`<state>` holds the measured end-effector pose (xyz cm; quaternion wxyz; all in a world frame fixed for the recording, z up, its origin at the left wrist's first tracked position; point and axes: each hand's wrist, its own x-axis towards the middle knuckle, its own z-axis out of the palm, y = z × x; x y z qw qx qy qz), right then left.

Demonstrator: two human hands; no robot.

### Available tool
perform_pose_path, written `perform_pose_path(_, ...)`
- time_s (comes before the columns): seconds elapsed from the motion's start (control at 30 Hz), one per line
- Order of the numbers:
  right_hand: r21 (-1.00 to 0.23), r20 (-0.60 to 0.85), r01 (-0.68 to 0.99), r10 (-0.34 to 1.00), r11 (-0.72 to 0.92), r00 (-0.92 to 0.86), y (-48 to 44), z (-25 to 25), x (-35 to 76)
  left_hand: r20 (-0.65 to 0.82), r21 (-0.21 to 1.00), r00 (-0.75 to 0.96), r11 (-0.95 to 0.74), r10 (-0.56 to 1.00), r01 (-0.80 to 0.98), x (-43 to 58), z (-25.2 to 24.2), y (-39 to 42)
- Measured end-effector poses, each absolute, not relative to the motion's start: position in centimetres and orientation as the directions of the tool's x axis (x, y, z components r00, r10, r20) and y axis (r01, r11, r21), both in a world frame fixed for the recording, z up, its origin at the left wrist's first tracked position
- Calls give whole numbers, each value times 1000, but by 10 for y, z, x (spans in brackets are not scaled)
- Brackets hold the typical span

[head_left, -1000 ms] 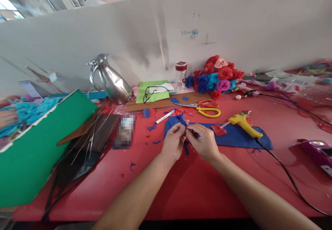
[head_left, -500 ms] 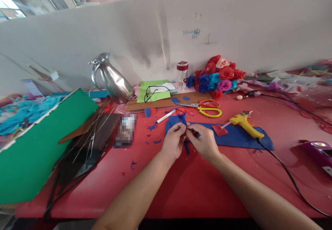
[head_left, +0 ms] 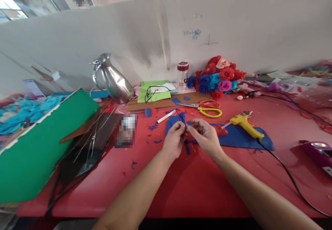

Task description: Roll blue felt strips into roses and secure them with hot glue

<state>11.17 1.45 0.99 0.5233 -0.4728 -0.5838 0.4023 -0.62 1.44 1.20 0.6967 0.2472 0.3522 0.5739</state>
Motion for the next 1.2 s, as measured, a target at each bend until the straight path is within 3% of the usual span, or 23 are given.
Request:
perform_pose_path(0.4,-915,329,258,944,310,33,20,11,116,-212,817,17,187,977,-546,-4,12,12)
perform_pose_path(0.67,-778,548,390,835,492,39,12,14,111,-136,859,-82,77,987,-507,-3,7,14)
perform_pose_path(0.97,-788,579,233,815,570,-35,3,26,117,-51,814,43,66,998,-578,-7,12,14)
perform_pose_path(1.2,-835,533,137,845,533,-40,1,22,113,-82,768,116,137,990,-626,-7,7,15)
